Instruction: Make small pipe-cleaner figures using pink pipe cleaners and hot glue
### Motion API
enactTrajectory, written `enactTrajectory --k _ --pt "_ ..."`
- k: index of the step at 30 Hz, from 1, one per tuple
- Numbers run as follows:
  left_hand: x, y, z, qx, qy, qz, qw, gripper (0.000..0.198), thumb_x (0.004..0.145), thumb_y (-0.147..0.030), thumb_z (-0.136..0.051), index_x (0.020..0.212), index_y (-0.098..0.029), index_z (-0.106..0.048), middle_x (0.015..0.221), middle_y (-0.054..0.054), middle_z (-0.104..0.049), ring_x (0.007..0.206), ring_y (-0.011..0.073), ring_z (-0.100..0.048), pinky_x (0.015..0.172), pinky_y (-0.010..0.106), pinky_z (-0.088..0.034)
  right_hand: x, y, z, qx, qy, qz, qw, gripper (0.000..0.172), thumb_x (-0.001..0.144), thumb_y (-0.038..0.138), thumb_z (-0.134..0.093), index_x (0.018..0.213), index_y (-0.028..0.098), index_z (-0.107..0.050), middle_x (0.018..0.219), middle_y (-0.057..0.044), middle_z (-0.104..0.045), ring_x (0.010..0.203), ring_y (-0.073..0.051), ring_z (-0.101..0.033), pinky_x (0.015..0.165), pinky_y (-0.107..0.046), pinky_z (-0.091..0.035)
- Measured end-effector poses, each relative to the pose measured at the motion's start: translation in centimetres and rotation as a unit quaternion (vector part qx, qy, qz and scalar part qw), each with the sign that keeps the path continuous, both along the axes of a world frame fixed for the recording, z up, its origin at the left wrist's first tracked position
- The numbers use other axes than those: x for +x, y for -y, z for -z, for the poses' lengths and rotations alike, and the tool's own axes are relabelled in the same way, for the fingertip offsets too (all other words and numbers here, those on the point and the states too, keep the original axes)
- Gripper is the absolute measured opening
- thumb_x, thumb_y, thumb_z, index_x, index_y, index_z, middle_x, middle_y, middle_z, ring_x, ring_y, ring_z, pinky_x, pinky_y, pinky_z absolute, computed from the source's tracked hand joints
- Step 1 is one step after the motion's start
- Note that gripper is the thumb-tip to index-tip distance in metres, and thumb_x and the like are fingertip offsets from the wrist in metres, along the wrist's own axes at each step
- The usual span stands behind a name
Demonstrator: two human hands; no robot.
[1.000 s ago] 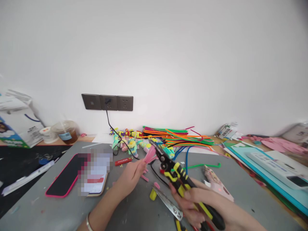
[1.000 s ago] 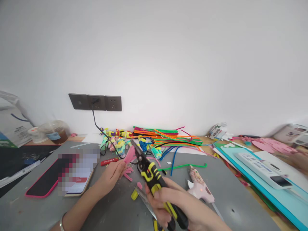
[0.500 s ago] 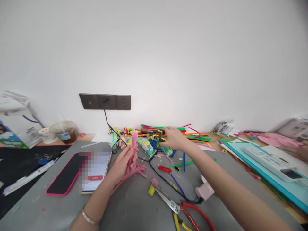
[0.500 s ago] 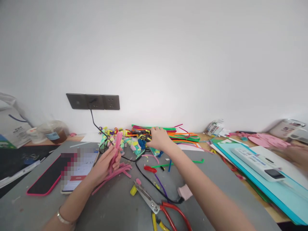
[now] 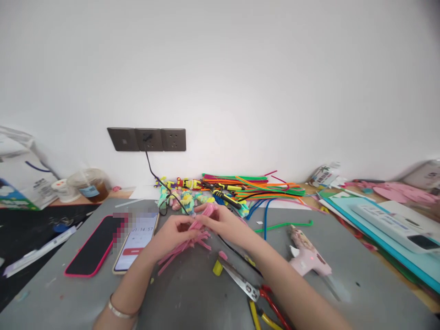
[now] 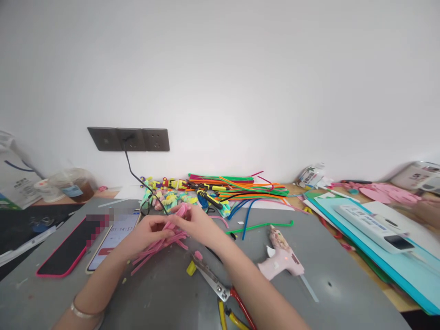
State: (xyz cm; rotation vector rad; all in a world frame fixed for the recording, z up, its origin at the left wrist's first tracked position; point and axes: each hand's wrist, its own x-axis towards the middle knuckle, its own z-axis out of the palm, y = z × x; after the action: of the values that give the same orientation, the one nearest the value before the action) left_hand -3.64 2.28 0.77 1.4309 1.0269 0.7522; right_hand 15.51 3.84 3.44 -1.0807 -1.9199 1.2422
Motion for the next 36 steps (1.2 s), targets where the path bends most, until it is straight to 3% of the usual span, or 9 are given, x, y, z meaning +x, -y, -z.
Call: enactTrajectory --k 2,5,8,14,20,24,27,29,36 --pt "0.1 0.2 0.1 -0.019 -0.003 0.032 0.999 0.029 0.078 -0.041 -0.075 0.084 -0.013 -0.075 0.067 0.003 -0.069 0.060 0.0146 -0.059 0.058 0.024 -0.048 -0.2 0.9 0.8 -0.044 -0.077 0.032 0.996 0.040 0.091 0.053 -0.057 0.089 0.015 -0.071 0.058 0.004 -0.053 0.052 -0.011 -0.043 0.050 -0.023 -0.036" --pt "0.0 0.3 0.0 -0.023 -0.022 0.061 0.998 0.039 0.087 -0.049 -0.064 0.094 -0.013 -0.077 0.078 0.008 -0.075 0.065 0.0178 -0.065 0.057 0.025 -0.048 0.7 1.7 2.0 -0.092 -0.102 0.066 0.988 0.044 0.089 0.057 -0.059 0.077 0.016 -0.068 0.054 0.006 -0.048 0.047 -0.009 -0.041 0.046 -0.023 -0.031" --pt "-0.2 0.3 -0.4 0.002 -0.046 0.086 0.995 0.045 0.092 -0.051 -0.056 0.093 -0.013 -0.078 0.076 0.009 -0.076 0.066 0.0188 -0.066 0.058 0.024 -0.047 2.4 2.5 2.6 -0.126 -0.118 0.062 0.983 0.047 0.085 0.061 -0.063 0.069 0.016 -0.062 0.056 0.003 -0.055 0.048 -0.011 -0.049 0.049 -0.024 -0.038" --pt "-0.1 0.4 -0.7 0.003 -0.081 0.071 0.994 0.032 0.084 -0.042 -0.067 0.097 -0.015 -0.080 0.083 0.006 -0.078 0.069 0.0177 -0.064 0.062 0.023 -0.046 3.8 4.2 2.3 -0.176 -0.149 0.084 0.970 0.045 0.074 0.060 -0.074 0.074 0.016 -0.064 0.067 0.001 -0.063 0.053 -0.013 -0.059 0.054 -0.028 -0.050" --pt "-0.4 0.2 -0.3 0.033 -0.133 0.070 0.988 0.030 0.085 -0.039 -0.065 0.085 -0.014 -0.081 0.077 0.006 -0.077 0.067 0.0176 -0.063 0.061 0.023 -0.045 2.9 4.4 3.7 -0.169 -0.110 0.119 0.972 0.047 0.072 0.063 -0.072 0.065 0.017 -0.061 0.059 -0.001 -0.065 0.048 -0.015 -0.059 0.048 -0.027 -0.046" --pt "-0.5 0.2 -0.3 0.000 -0.113 0.079 0.990 0.026 0.080 -0.032 -0.069 0.098 -0.015 -0.080 0.092 0.008 -0.080 0.082 0.0225 -0.071 0.074 0.028 -0.053 3.3 4.8 3.5 -0.170 -0.068 0.119 0.976 0.047 0.073 0.064 -0.069 0.062 0.019 -0.058 0.054 -0.001 -0.063 0.042 -0.014 -0.053 0.042 -0.025 -0.036" --pt "-0.3 0.3 -0.4 -0.003 -0.078 0.056 0.995 0.033 0.078 -0.028 -0.071 0.108 -0.016 -0.076 0.101 0.010 -0.080 0.092 0.0251 -0.073 0.085 0.034 -0.055 4.0 5.2 2.7 -0.127 -0.067 0.153 0.978 0.047 0.072 0.064 -0.071 0.063 0.021 -0.055 0.050 0.004 -0.051 0.040 -0.011 -0.044 0.042 -0.025 -0.032" --pt "-0.2 0.3 -0.4 0.034 -0.070 0.019 0.997 0.027 0.079 -0.030 -0.071 0.102 -0.017 -0.077 0.102 0.010 -0.080 0.094 0.0257 -0.073 0.086 0.035 -0.055 4.4 5.5 2.2 -0.092 -0.072 0.193 0.974 0.048 0.075 0.066 -0.068 0.065 0.023 -0.052 0.049 0.007 -0.044 0.040 -0.011 -0.039 0.042 -0.026 -0.030" --pt "-0.9 -0.5 0.2 0.132 -0.139 -0.090 0.977 0.021 0.082 -0.035 -0.065 0.082 -0.018 -0.076 0.083 0.007 -0.078 0.074 0.0230 -0.068 0.070 0.031 -0.050 4.7 5.7 2.0 -0.051 -0.159 0.271 0.948 0.053 0.080 0.071 -0.061 0.063 0.025 -0.042 0.049 0.008 -0.035 0.040 -0.009 -0.027 0.039 -0.025 -0.021"
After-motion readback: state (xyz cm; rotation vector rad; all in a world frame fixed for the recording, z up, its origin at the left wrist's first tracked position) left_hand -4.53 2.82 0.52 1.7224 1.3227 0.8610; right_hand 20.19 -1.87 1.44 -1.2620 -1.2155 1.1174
